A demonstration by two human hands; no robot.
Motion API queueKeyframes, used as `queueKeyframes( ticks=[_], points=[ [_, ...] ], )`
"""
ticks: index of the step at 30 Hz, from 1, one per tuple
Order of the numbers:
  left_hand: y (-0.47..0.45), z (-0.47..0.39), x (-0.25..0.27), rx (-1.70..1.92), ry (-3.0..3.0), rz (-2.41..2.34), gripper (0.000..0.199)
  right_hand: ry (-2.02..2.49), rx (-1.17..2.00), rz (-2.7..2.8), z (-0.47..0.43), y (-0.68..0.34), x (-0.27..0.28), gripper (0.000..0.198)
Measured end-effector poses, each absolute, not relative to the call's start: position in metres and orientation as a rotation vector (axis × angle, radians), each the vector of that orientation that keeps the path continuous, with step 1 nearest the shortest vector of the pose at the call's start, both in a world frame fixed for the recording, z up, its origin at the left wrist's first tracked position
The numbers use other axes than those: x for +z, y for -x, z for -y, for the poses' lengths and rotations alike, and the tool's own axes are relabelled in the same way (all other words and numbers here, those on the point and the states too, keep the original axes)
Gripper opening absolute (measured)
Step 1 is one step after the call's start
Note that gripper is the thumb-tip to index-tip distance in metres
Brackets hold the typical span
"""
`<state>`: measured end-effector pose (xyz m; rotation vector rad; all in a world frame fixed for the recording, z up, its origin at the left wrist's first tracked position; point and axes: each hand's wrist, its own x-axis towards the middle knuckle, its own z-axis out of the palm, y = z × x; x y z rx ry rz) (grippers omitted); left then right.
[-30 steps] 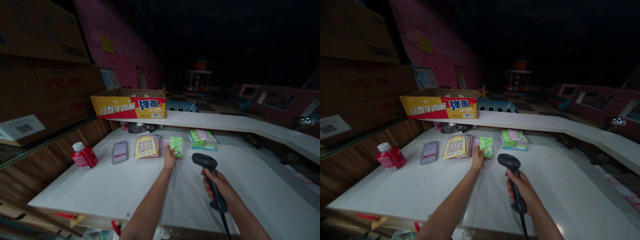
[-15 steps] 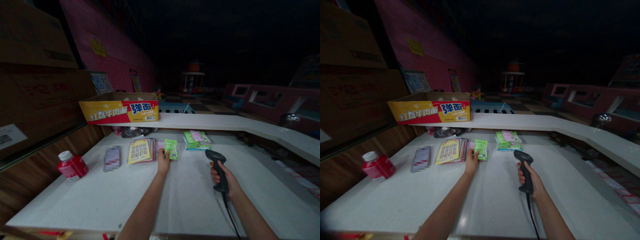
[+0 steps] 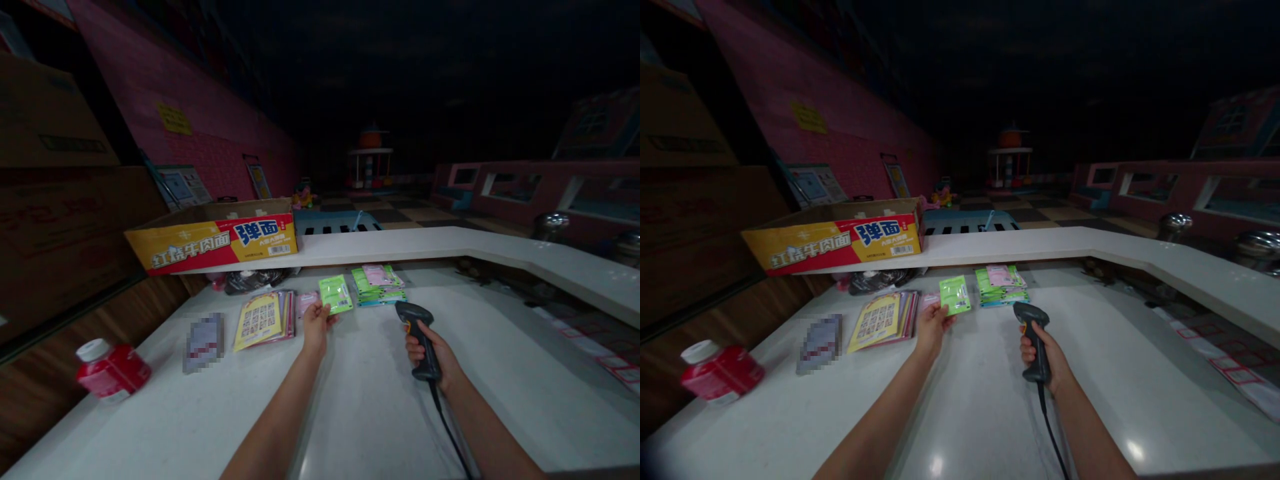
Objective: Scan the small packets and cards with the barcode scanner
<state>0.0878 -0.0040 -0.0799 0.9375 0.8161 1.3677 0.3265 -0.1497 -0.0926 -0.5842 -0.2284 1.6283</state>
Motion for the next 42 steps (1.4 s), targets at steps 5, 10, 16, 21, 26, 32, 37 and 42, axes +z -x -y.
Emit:
queueKeyframes(
  ticks=[5, 10, 16, 21, 26, 32, 37, 42],
  points=[
    [-0.144, -0.016, -0.053, 1.215, -0.881, -0.913, 0.029, 0.586, 1.612, 0.230, 0.146, -0.327, -0.099, 0.027],
    [-0.195, -0.040, -0.040, 1.226, -0.936, -1.052, 0.030, 0.603, 1.610, 0.224, 0.143, -0.325, -0.101, 0.026],
    [-0.216, -0.055, -0.032, 1.260, -1.102, -1.251, 0.021, 0.587, 1.620, 0.165, 0.144, -0.322, -0.094, 0.024],
    [-0.207, -0.048, -0.028, 1.145, -1.564, -1.632, 0.020, 0.590, 1.618, 0.133, 0.145, -0.320, -0.088, 0.021],
    [-0.202, -0.039, -0.029, 1.044, -1.684, -1.727, 0.022, 0.601, 1.609, 0.141, 0.145, -0.320, -0.089, 0.022],
    [-0.198, -0.036, -0.029, 1.069, -1.721, -1.690, 0.025, 0.605, 1.593, 0.154, 0.142, -0.321, -0.096, 0.025],
    [-0.188, -0.030, -0.033, 1.054, -1.773, -1.681, 0.024, 0.597, 1.596, 0.143, 0.142, -0.323, -0.100, 0.023],
    [-0.159, -0.019, -0.041, 1.024, -2.080, -1.794, 0.023, 0.604, 1.601, 0.176, 0.146, -0.324, -0.097, 0.022]
  ],
)
